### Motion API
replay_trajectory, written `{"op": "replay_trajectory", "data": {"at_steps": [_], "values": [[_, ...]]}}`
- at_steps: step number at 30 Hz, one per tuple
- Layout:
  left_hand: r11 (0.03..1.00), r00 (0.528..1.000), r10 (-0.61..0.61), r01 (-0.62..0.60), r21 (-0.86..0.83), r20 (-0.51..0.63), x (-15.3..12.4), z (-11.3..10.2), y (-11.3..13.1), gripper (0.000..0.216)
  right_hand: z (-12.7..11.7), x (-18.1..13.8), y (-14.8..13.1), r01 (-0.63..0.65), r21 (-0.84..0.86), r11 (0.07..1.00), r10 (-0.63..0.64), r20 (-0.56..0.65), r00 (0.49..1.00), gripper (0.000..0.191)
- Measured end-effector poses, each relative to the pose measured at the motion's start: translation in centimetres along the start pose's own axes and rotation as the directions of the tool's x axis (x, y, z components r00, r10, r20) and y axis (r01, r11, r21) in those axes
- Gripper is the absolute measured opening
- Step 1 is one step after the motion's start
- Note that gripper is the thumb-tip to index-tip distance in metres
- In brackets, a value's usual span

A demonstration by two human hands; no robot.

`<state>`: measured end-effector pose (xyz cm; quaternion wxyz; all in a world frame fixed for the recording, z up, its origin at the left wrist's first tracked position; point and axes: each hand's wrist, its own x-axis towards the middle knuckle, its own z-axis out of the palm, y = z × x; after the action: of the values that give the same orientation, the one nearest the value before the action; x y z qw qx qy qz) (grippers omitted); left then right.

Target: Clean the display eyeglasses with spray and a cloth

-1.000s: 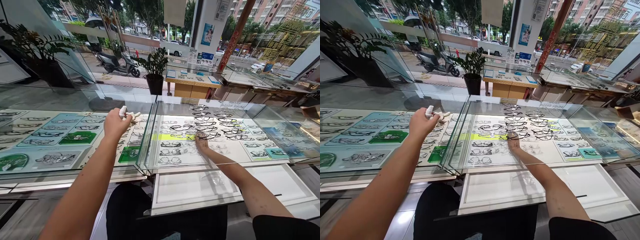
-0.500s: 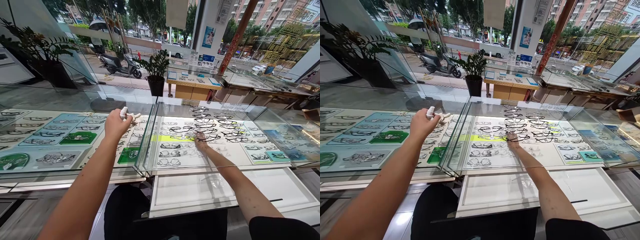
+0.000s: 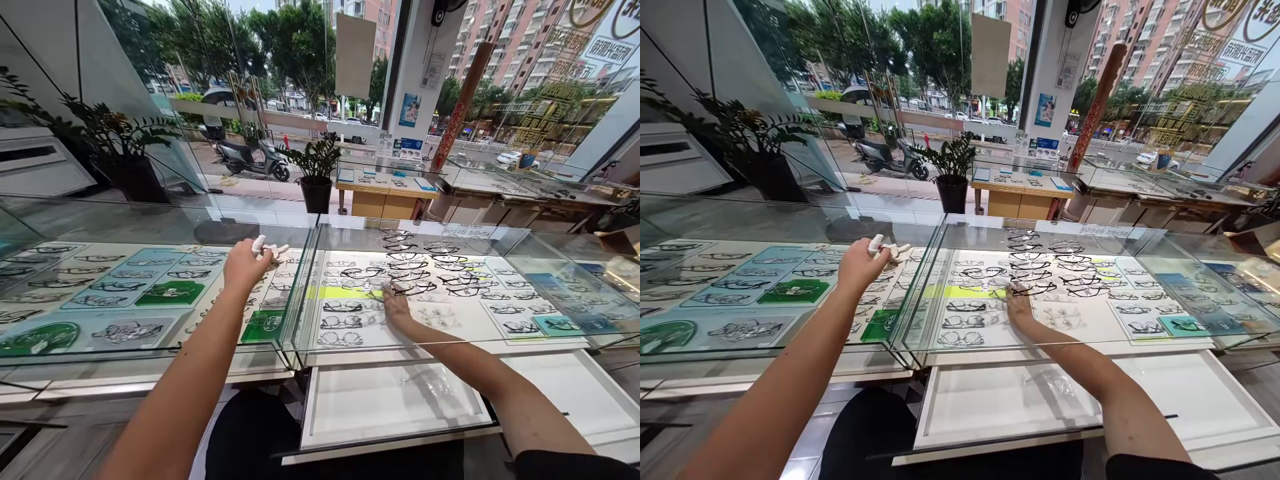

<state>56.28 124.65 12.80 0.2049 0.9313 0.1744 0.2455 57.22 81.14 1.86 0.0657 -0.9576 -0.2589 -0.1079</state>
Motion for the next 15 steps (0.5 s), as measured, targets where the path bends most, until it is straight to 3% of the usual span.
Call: {"op": "replay_trajectory", "data": {"at_steps": [3, 7, 10, 13, 15], "values": [[1.0, 1.0, -0.011, 0.012, 0.001, -0.011, -0.1, 0.0, -0.1, 0.025, -0.1, -3.0, -1.9, 0.07, 0.047, 0.996, -0.073, 0.062, 0.995, 0.034], [0.999, 0.999, -0.03, 0.031, 0.032, -0.025, -0.3, 0.1, -0.1, 0.026, -2.3, -7.5, -4.0, 0.227, 0.159, 0.961, -0.251, 0.146, 0.957, 0.041], [0.999, 0.999, -0.025, 0.026, 0.042, -0.031, -0.3, 0.2, 0.0, 0.027, -5.7, -10.2, -5.6, 0.295, 0.33, 0.897, -0.38, 0.23, 0.896, 0.036], [0.999, 1.0, -0.025, 0.026, 0.026, -0.019, -0.4, 0.2, 0.1, 0.025, -10.1, -11.9, -7.5, 0.253, 0.48, 0.84, -0.434, 0.315, 0.844, 0.035], [1.0, 0.999, -0.029, 0.03, 0.007, -0.013, -0.5, 0.2, 0.3, 0.024, -13.5, -12.5, -8.7, 0.249, 0.564, 0.788, -0.481, 0.309, 0.82, 0.034]]}}
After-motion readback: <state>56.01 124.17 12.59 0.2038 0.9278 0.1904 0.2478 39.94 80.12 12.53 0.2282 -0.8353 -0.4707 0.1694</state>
